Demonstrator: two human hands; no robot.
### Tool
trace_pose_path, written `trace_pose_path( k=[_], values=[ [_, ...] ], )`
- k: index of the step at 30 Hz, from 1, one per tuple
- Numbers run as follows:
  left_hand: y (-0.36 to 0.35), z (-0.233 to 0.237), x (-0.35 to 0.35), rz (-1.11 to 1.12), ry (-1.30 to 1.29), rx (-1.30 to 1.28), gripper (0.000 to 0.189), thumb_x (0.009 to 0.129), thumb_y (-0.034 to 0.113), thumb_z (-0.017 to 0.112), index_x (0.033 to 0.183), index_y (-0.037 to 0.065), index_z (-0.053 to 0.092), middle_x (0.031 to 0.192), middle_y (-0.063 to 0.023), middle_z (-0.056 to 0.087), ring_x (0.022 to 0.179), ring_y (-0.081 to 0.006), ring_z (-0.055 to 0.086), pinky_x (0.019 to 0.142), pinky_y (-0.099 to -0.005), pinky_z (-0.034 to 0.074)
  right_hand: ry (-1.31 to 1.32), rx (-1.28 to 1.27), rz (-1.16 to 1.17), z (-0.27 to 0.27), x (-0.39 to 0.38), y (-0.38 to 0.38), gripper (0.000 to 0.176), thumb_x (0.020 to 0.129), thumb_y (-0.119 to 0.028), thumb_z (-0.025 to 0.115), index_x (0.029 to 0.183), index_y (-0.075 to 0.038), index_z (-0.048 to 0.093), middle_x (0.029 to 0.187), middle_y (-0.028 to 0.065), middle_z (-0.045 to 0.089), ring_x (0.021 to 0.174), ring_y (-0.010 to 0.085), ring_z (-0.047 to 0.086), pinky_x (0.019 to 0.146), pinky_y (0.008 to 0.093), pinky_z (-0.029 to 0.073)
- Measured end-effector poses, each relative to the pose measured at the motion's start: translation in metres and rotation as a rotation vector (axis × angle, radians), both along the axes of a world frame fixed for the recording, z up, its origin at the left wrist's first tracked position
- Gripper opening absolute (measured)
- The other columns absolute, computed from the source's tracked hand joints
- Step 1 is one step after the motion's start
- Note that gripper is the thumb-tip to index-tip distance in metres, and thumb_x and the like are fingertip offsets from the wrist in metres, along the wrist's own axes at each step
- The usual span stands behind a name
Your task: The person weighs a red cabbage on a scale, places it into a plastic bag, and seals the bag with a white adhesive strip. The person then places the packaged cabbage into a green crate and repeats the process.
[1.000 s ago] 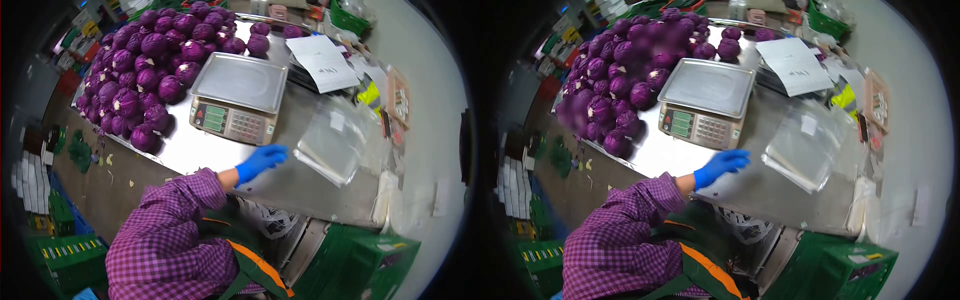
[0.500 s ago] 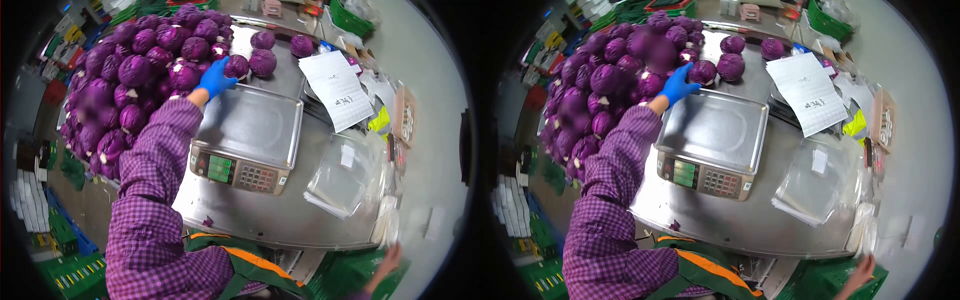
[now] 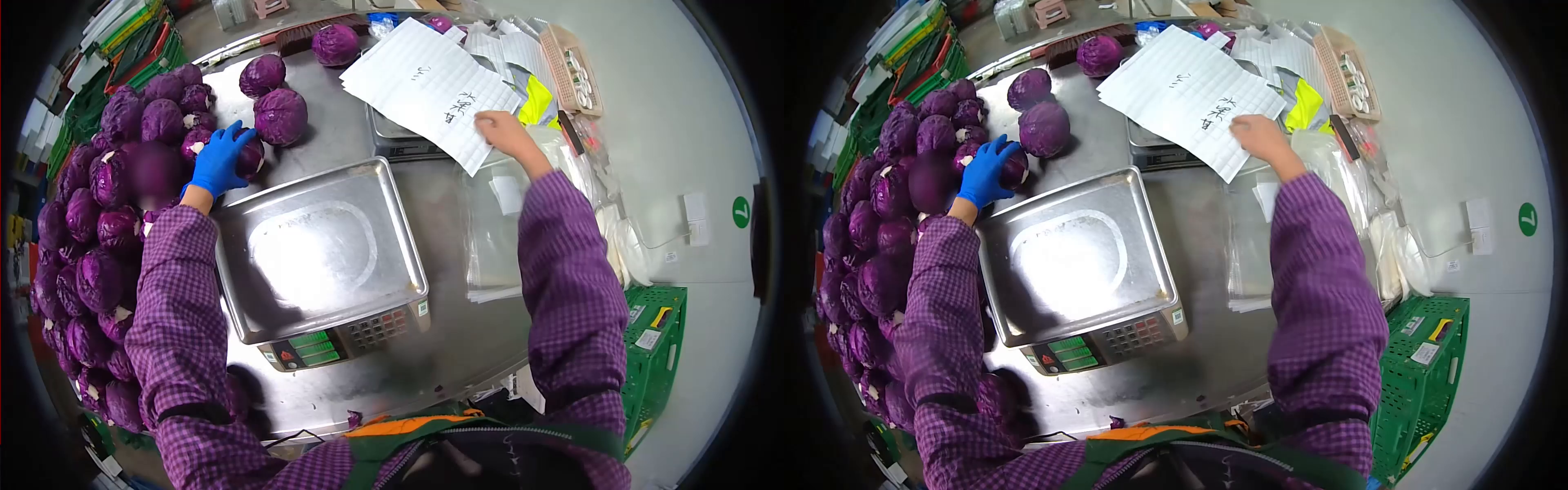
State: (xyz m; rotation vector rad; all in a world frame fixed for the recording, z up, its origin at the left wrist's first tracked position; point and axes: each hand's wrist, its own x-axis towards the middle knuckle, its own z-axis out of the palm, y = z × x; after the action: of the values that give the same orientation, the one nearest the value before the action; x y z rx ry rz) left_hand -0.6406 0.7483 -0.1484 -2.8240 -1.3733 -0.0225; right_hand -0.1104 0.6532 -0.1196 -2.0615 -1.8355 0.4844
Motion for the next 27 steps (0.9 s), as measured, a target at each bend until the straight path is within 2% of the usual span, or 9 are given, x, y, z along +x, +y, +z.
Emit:
trace_pose_path(
  k=[3, 7, 9, 13, 20, 23, 25, 26, 27],
  values=[
    [-0.013, 0.02, 0.001, 0.069, -0.297, 0.165, 0.088, 0.048, 0.022, 0.083, 0.128, 0.019, 0.045, 0.131, -0.0161, 0.044, 0.118, -0.0382, 0.044, 0.1, -0.0448, 0.04, -0.182, 0.295, -0.091, 0.006, -0.018, 0.006, 0.031, 0.084, -0.027, 0.056, 0.103, -0.005, 0.066, 0.083, 0.0183, 0.066, 0.079, 0.0362, 0.063, 0.072, 0.0425, 0.048],
    [-0.034, 0.047, -0.006, 0.337, -1.037, 0.139, 0.072, 0.063, 0.023, 0.082, 0.125, 0.009, 0.049, 0.12, -0.0137, 0.054, 0.113, -0.0313, 0.051, 0.098, -0.0408, 0.042, 0.26, 0.297, -0.256, 0.021, -0.016, -0.074, 0.023, 0.083, -0.023, 0.061, 0.096, -0.004, 0.066, 0.077, 0.0119, 0.067, 0.07, 0.0214, 0.064, 0.064, 0.0318, 0.049],
    [-0.076, 0.061, -0.003, 0.44, -1.31, -0.154, 0.067, 0.073, 0.032, 0.076, 0.129, 0.01, 0.047, 0.124, -0.0146, 0.052, 0.112, -0.0277, 0.052, 0.095, -0.0411, 0.045, 0.342, 0.209, -0.273, -0.022, 0.007, -0.144, 0.021, 0.082, -0.02, 0.064, 0.096, -0.004, 0.065, 0.076, 0.01, 0.066, 0.068, 0.0156, 0.062, 0.062, 0.0281, 0.047],
    [-0.186, 0.066, 0.014, 0.597, -2.191, -1.984, 0.073, 0.078, 0.037, 0.068, 0.135, 0.003, 0.037, 0.136, -0.0218, 0.037, 0.122, -0.0352, 0.043, 0.089, -0.0399, 0.051, -0.008, 0.209, -0.12, -0.09, 0.003, -0.274, 0.019, 0.077, -0.014, 0.067, 0.091, -0.003, 0.063, 0.077, 0.012, 0.062, 0.075, 0.0278, 0.06, 0.074, 0.0348, 0.047],
    [-0.291, 0.039, 0.082, 0.908, -2.949, -2.073, 0.087, 0.075, 0.039, 0.069, 0.138, -0.001, 0.026, 0.139, -0.0237, 0.03, 0.126, -0.0364, 0.037, 0.099, -0.0423, 0.045, 0.424, -0.009, -0.208, -0.1, 0.028, -0.3, 0.012, 0.086, -0.011, 0.056, 0.088, 0.0, 0.058, 0.079, 0.0068, 0.06, 0.076, 0.0174, 0.058, 0.076, 0.0288, 0.046],
    [-0.318, 0.022, 0.095, 0.681, -3.025, -1.762, 0.092, 0.078, 0.046, 0.066, 0.14, -0.003, 0.019, 0.142, -0.025, 0.027, 0.13, -0.0377, 0.033, 0.105, -0.0458, 0.037, 0.681, -0.107, -0.124, -0.06, 0.049, -0.309, 0.013, 0.088, -0.011, 0.056, 0.088, 0.001, 0.058, 0.079, 0.0056, 0.061, 0.076, 0.0135, 0.058, 0.07, 0.027, 0.045],
    [-0.353, 0.024, 0.127, 0.332, -2.591, -1.747, 0.085, 0.086, 0.051, 0.054, 0.143, 0.0, 0.016, 0.143, -0.0226, 0.029, 0.131, -0.0339, 0.033, 0.108, -0.0461, 0.033, 0.724, -0.181, -0.073, -0.015, 0.05, -0.328, 0.013, 0.089, -0.011, 0.055, 0.088, 0.001, 0.057, 0.078, 0.0043, 0.06, 0.076, 0.0117, 0.057, 0.07, 0.0262, 0.045],
    [-0.372, 0.017, 0.154, 0.344, -1.806, -1.275, 0.076, 0.09, 0.044, 0.051, 0.145, 0.006, 0.016, 0.144, -0.0174, 0.031, 0.129, -0.0319, 0.037, 0.106, -0.046, 0.034, 0.765, -0.257, -0.018, 0.003, 0.047, -0.337, 0.013, 0.089, -0.011, 0.054, 0.089, 0.001, 0.057, 0.078, 0.0031, 0.059, 0.077, 0.01, 0.056, 0.071, 0.0254, 0.045],
    [-0.389, 0.02, 0.191, 0.373, -1.645, -1.137, 0.08, 0.084, 0.034, 0.063, 0.145, 0.009, 0.018, 0.146, -0.0131, 0.029, 0.127, -0.0299, 0.039, 0.103, -0.0449, 0.037, 0.744, -0.284, 0.009, 0.014, 0.045, -0.347, 0.012, 0.089, -0.011, 0.054, 0.088, 0.001, 0.056, 0.077, 0.0029, 0.059, 0.076, 0.0102, 0.056, 0.072, 0.025, 0.045]
  ],
)
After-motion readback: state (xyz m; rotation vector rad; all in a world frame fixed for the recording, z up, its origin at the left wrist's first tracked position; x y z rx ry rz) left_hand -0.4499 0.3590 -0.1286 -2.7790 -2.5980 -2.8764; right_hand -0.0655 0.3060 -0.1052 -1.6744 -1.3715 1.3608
